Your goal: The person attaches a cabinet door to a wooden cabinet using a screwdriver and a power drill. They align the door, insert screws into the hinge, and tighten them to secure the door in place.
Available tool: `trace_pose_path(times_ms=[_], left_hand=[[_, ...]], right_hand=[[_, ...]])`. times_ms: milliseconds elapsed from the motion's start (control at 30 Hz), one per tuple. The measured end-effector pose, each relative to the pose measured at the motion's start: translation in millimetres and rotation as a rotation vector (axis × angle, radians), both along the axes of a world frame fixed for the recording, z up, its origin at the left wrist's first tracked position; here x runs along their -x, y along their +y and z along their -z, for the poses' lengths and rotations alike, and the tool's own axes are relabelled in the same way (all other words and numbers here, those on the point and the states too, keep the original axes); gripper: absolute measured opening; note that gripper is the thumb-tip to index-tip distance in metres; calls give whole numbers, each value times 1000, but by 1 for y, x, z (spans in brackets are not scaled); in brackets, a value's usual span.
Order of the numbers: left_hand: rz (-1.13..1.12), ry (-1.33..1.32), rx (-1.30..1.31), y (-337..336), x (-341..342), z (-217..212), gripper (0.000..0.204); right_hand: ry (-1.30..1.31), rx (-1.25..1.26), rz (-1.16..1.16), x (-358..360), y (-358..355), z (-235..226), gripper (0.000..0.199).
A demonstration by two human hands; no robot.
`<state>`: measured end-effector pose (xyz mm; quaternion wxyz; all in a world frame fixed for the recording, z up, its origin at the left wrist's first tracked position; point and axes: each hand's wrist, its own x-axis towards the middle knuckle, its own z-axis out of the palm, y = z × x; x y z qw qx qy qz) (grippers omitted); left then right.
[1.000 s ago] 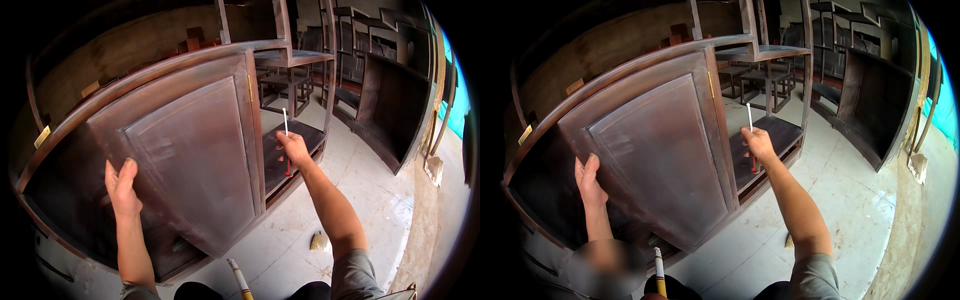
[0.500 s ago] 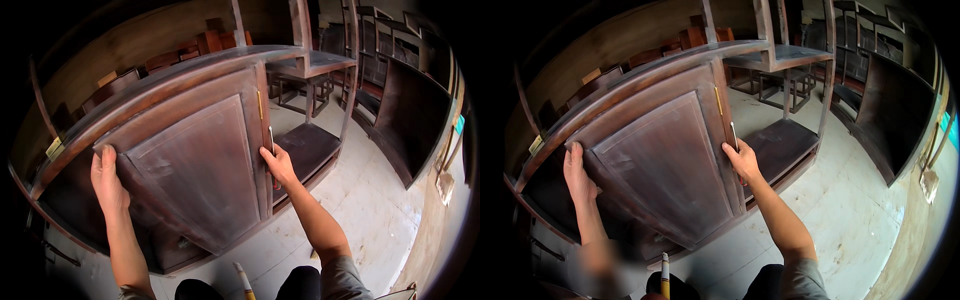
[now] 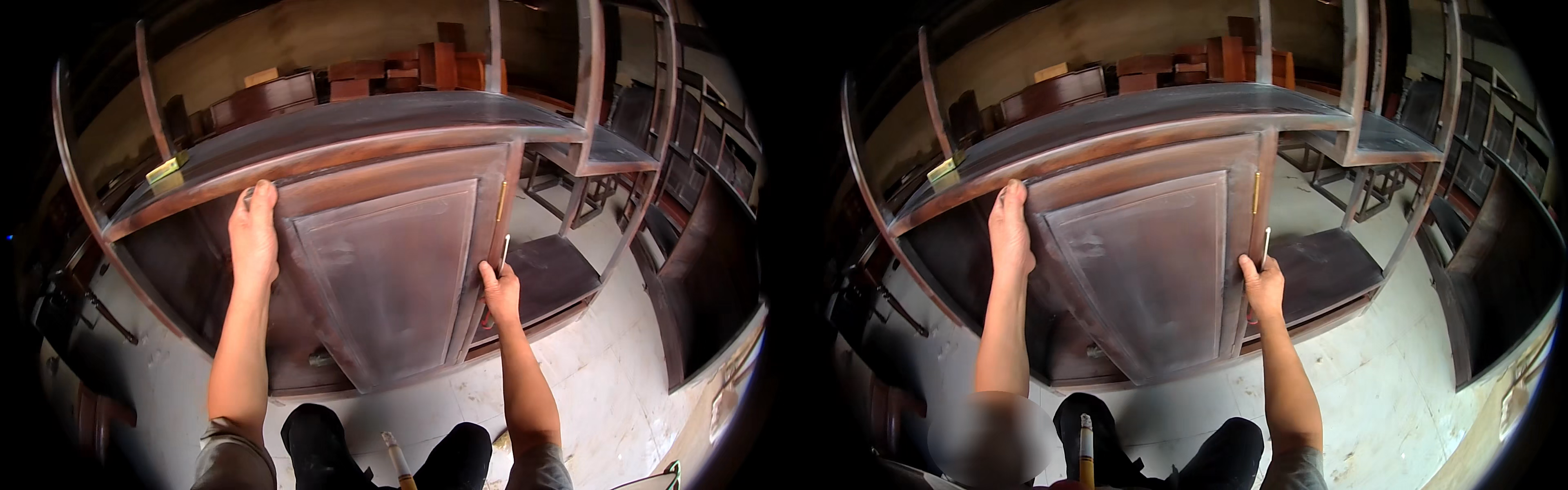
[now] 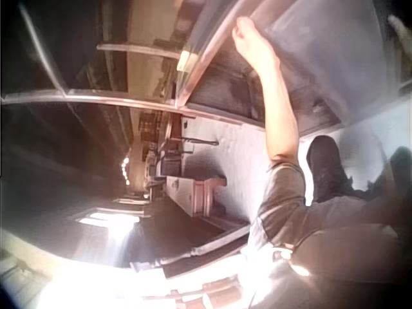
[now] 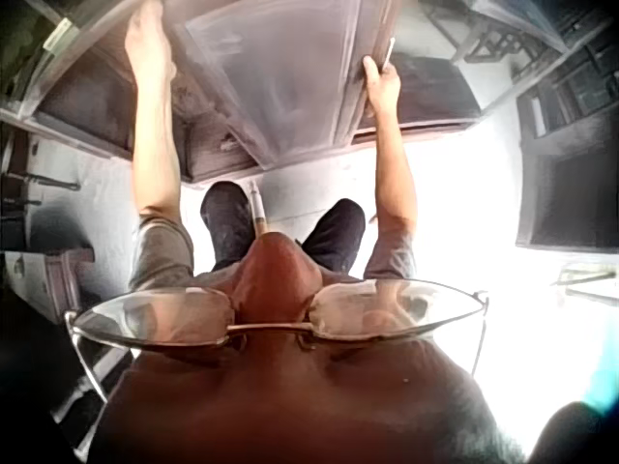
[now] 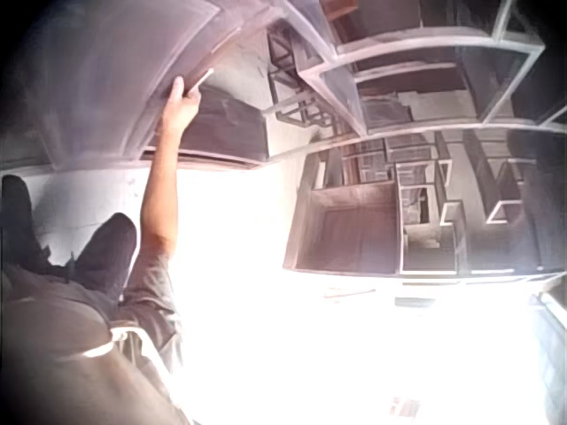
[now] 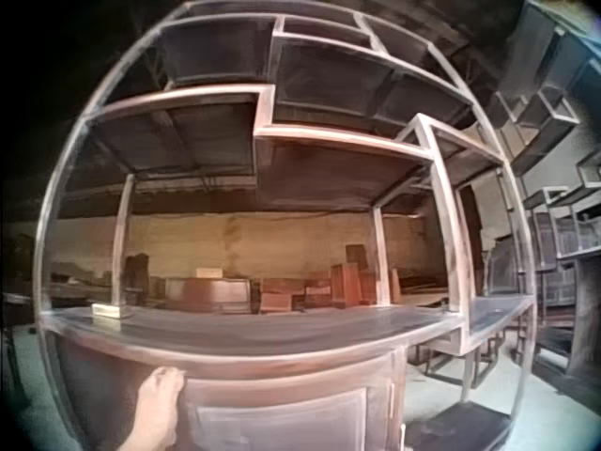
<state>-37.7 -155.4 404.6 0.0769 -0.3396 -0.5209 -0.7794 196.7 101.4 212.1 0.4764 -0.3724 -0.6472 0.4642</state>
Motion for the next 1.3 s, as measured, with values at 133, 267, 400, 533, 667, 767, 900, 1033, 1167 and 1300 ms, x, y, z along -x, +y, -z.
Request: trace_pose_path(times_ms=[133,267,400,533,667,767,900,1033,1167,1300], left_hand=[[-9,49,9,-1,6,8,34],[36,43,0,-1,7,8,36],[37,5,49,3,2,2,31],[19,60,90,9,21,5,37],[-97,-14,97,16,36,11,53],[-65,-59,87,16,37,10,60],[32,-15,32,18,38,10,62],[2,-59,56,20,34,9,61],[52,-66,40,20,35,9,60],[98,-56,36,18,35,8,67]], right_hand=[[40,-74,-3,2,6,6,45],[43,-41,-21,-1,6,2,50],[50,-42,-32,-3,2,-4,48],[27,-14,-53,-5,4,-8,47],[51,-45,-24,-5,1,-9,42],[-10,-5,-36,-4,2,-5,43],[-24,-190,18,1,15,8,49],[-46,-206,16,1,19,13,53],[-63,-225,23,1,20,15,55],[-54,-198,11,-2,14,8,52]])
